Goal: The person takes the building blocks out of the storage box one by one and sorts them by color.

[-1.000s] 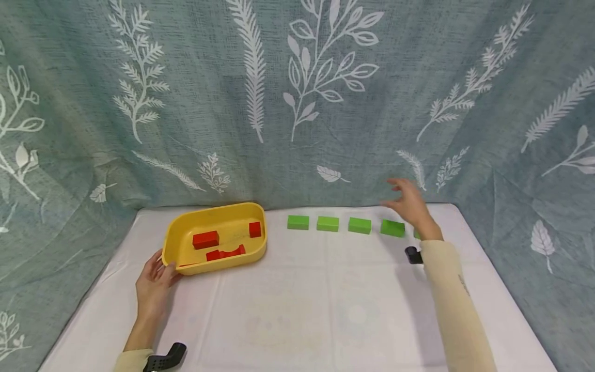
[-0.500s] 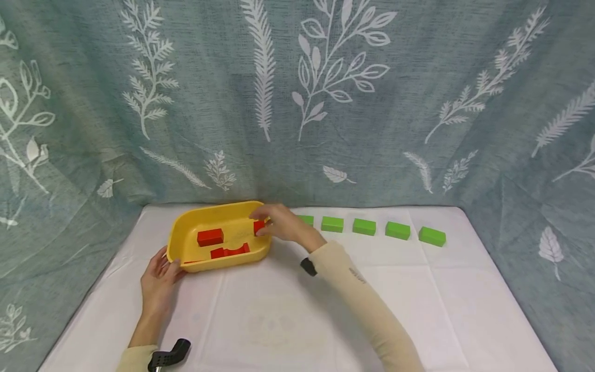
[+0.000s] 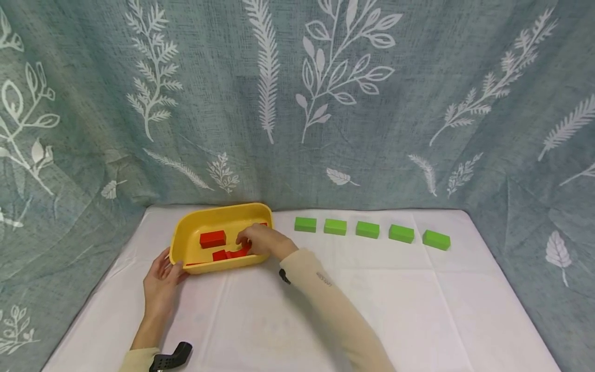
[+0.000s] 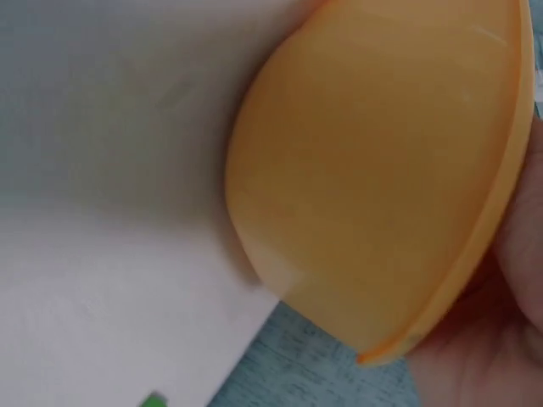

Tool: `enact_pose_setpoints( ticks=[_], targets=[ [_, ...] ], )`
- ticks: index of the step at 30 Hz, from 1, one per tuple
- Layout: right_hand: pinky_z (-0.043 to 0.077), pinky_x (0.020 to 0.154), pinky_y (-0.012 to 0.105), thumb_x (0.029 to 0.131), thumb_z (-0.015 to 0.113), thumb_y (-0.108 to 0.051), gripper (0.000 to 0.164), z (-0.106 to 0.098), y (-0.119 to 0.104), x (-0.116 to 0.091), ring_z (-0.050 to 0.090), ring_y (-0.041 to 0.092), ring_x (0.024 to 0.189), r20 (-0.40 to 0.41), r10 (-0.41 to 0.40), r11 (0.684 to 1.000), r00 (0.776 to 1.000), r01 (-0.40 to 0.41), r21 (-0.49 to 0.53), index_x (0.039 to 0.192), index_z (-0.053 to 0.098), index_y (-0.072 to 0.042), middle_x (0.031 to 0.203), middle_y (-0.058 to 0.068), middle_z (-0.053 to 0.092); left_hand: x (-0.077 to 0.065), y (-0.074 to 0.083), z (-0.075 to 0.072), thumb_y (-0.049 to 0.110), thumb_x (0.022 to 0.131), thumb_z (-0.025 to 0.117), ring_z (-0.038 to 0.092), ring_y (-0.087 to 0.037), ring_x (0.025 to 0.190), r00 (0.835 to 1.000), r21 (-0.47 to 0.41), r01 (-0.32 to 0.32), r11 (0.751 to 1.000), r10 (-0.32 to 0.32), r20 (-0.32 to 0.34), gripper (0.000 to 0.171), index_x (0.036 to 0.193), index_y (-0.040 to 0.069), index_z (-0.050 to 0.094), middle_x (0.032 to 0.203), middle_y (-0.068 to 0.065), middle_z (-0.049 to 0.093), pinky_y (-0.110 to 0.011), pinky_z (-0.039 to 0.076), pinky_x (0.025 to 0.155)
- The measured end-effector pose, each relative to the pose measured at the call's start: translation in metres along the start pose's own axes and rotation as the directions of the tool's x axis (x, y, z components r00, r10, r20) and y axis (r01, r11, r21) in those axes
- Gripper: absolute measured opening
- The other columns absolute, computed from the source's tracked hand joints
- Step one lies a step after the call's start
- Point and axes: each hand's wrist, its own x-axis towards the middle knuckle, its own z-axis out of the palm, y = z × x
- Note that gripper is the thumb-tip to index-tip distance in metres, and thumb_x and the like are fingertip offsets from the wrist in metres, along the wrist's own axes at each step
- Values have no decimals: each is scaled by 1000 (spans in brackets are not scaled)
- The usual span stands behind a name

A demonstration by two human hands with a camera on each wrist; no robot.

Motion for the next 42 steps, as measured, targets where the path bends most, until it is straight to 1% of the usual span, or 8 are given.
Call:
enact_pose_setpoints(
  ticks=[4, 9, 13, 18, 25, 31, 36, 42],
  targets=[
    [45, 80, 13, 81, 62, 1, 32, -1, 1, -3, 54, 9, 88, -29, 1, 1000, 1000, -2, -23, 110, 64, -12, 100, -3, 63, -1, -1, 1, 17, 89, 55, 47, -14, 106, 1000, -9, -13, 1000, 13, 5, 49, 136, 19, 39, 130, -7, 44, -15, 50, 77],
    [48, 80, 18, 79, 67, -6, 40, -7, 7, -16, 56, 10, 92, -163, -54, 991, 985, 73, 114, 118, 58, -9, 107, 0, 62, -1, -1, 2, 15, 89, 55, 48, -14, 105, 1000, -24, -19, 1000, 19, 0, 49, 135, 18, 40, 130, -8, 44, -15, 50, 75],
    [50, 83, 25, 78, 69, -7, 47, -17, 15, -37, 57, 14, 100, -344, -82, 957, 935, 170, 235, 122, 55, -6, 110, 4, 62, -1, 0, 1, 15, 89, 55, 48, -16, 107, 1000, -14, -24, 1000, 24, 1, 49, 136, 18, 40, 131, -9, 44, -15, 50, 75],
    [52, 79, 25, 75, 70, -3, 50, -27, 32, -72, 59, 17, 100, -504, 17, 871, 864, 234, 432, 122, 55, -9, 112, 9, 62, 0, 0, 2, 17, 89, 55, 48, -15, 107, 1000, 16, -13, 1000, 13, -5, 49, 136, 20, 40, 132, -7, 44, -15, 50, 75],
    [53, 76, 28, 72, 74, -8, 49, -17, 64, -111, 62, 15, 94, -558, 205, 848, 804, 139, 512, 118, 58, -13, 104, 4, 63, -1, 2, 2, 19, 90, 54, 47, -14, 108, 1000, 55, 4, 998, -3, -13, 49, 137, 22, 39, 133, -7, 43, -13, 49, 75],
    [53, 77, 28, 72, 73, -2, 50, 5, 82, -130, 61, 23, 95, -498, 264, 836, 826, 61, 545, 119, 55, 0, 106, 15, 61, -1, 2, 0, 18, 90, 54, 47, -15, 109, 1000, 52, 1, 999, 1, -22, 49, 136, 22, 39, 133, -8, 43, -12, 49, 75],
    [53, 76, 26, 69, 73, 3, 50, 27, 90, -137, 60, 22, 93, -424, 267, 872, 866, -29, 489, 117, 56, 1, 99, 9, 61, -1, 1, 1, 17, 90, 54, 47, -15, 108, 1000, 53, -6, 999, 8, -26, 49, 136, 23, 39, 133, -7, 43, -12, 49, 74],
    [53, 76, 26, 68, 74, 3, 50, 37, 93, -143, 58, 19, 94, -427, 273, 877, 862, -41, 478, 115, 58, -1, 101, 7, 61, 0, 0, 3, 16, 89, 55, 47, -14, 105, 1000, 34, -12, 999, 12, -24, 49, 136, 22, 40, 131, -8, 44, -12, 49, 73]
  ],
)
